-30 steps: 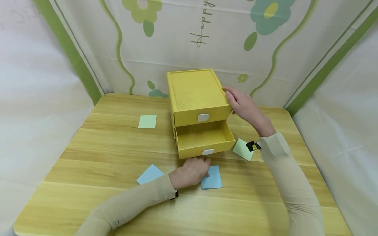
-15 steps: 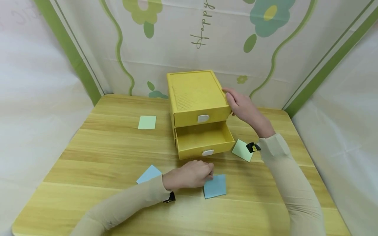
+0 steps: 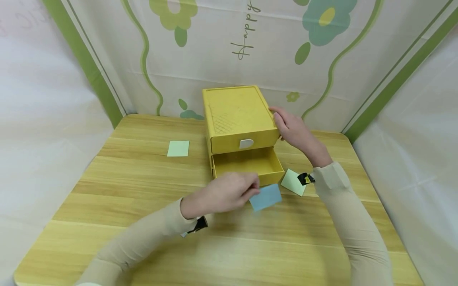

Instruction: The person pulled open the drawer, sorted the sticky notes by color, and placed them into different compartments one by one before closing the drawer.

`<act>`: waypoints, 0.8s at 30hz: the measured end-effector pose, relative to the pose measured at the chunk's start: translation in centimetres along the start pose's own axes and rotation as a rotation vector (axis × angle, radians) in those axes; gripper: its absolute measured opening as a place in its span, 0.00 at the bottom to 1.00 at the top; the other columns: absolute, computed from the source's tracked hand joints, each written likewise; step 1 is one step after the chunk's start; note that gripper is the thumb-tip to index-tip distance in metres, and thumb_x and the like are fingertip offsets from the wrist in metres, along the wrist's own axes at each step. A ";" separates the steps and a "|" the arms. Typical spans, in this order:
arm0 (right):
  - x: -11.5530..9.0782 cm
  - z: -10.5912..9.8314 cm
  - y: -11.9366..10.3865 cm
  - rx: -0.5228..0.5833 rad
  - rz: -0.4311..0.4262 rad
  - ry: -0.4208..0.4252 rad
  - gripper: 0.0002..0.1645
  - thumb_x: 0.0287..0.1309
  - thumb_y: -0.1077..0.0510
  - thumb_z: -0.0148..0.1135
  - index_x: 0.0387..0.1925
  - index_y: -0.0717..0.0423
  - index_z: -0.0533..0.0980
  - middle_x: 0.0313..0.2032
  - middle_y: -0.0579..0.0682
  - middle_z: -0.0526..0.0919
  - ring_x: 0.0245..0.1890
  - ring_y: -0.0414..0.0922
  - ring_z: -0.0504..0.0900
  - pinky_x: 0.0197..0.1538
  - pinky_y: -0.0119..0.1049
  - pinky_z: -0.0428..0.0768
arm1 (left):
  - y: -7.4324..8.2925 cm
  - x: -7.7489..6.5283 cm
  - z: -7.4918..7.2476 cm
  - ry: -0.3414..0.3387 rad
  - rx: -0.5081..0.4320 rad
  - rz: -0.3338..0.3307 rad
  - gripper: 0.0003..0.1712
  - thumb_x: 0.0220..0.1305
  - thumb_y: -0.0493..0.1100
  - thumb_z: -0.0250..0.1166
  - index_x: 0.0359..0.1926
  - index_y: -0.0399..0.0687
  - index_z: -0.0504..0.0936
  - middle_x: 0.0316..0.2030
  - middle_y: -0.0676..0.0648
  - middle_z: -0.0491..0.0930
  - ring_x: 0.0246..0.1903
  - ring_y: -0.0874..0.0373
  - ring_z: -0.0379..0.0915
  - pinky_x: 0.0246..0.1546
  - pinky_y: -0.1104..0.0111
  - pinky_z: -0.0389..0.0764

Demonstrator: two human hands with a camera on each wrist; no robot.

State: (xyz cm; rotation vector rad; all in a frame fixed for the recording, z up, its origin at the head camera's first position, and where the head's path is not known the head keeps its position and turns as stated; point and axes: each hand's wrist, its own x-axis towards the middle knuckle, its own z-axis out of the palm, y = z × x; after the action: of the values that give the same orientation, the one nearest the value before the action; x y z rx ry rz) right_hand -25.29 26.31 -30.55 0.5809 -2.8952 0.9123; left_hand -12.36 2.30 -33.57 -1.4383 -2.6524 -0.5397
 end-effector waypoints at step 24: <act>0.0 0.1 -0.2 -0.009 0.021 0.009 0.29 0.77 0.44 0.34 0.73 0.46 0.60 0.40 0.60 0.79 0.24 0.50 0.80 0.27 0.36 0.80 | -2.7 2.7 -6.2 0.097 0.123 -0.165 0.09 0.75 0.46 0.52 0.40 0.46 0.73 0.27 0.53 0.71 0.22 0.61 0.66 0.20 0.75 0.67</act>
State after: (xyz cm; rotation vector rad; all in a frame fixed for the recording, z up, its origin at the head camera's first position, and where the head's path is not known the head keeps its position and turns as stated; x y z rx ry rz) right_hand -25.17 26.08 -30.54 0.5451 -2.9013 0.9022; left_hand -16.71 1.03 -27.89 -1.1380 -2.6896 -0.4380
